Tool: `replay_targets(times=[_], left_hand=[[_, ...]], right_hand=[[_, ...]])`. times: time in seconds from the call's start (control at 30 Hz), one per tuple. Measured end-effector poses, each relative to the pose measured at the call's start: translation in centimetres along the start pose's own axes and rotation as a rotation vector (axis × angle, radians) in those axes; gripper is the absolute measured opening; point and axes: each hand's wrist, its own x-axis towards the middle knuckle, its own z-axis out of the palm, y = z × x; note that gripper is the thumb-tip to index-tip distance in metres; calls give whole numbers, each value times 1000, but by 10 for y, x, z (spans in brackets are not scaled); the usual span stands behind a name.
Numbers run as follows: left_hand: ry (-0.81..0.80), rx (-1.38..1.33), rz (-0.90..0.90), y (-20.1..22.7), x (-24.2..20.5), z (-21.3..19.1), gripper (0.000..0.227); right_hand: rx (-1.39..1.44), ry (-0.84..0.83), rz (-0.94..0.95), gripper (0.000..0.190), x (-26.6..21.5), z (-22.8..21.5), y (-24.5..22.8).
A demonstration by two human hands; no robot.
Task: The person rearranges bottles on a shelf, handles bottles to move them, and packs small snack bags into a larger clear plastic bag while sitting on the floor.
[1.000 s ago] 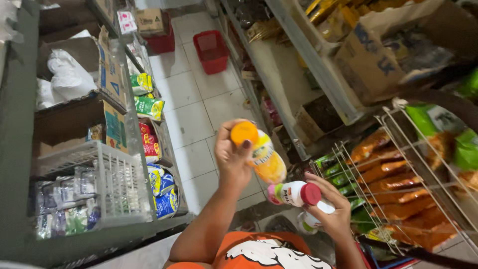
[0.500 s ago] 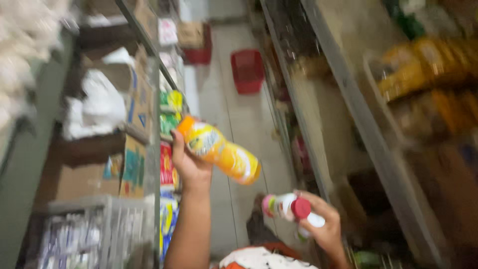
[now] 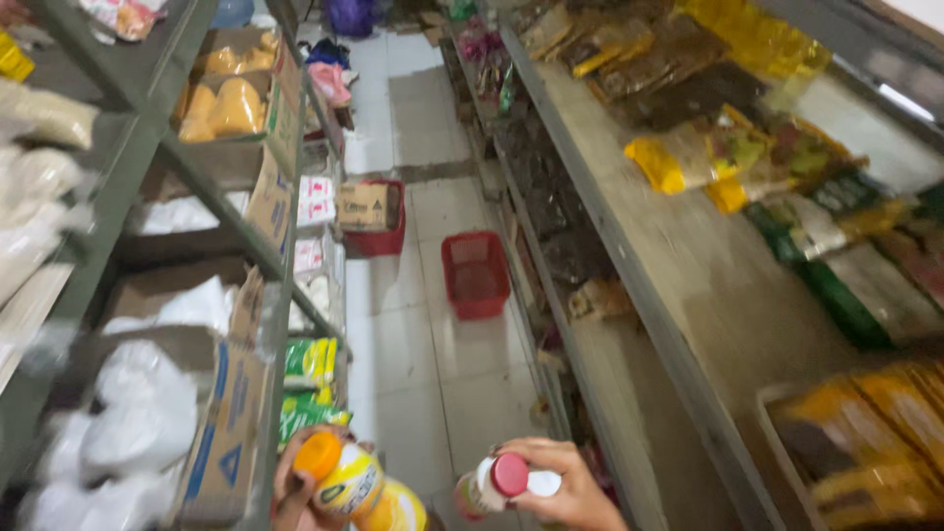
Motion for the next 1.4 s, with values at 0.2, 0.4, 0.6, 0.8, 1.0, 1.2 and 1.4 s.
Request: replay_targets(times=[0.2, 0.4, 0.6, 0.8, 1.0, 1.2, 1.4], left_hand=[[11, 0, 4, -35, 133, -81, 72], [-103, -87, -94, -64, 314, -88, 74], [-266, -90, -266, -105, 465, -64, 67], [-381, -7, -337, -125, 595, -41, 64], [-410, 49, -273, -156, 722, -83, 65], [-488, -6, -169, -218, 852, -161, 71], [-697, -211, -485, -264, 1001, -155, 66]], right_hand=[[33, 36, 40, 54, 112, -11, 64], [-103, 146, -83, 54, 233, -56, 128], [-200, 397, 9, 55, 292, -104, 216], [-231, 245, 168, 54, 378, -161, 270], [-265, 378, -48, 54, 520, -186, 251], [-247, 281, -99, 52, 661, -232, 242], [-244, 464, -34, 47, 735, -268, 277]])
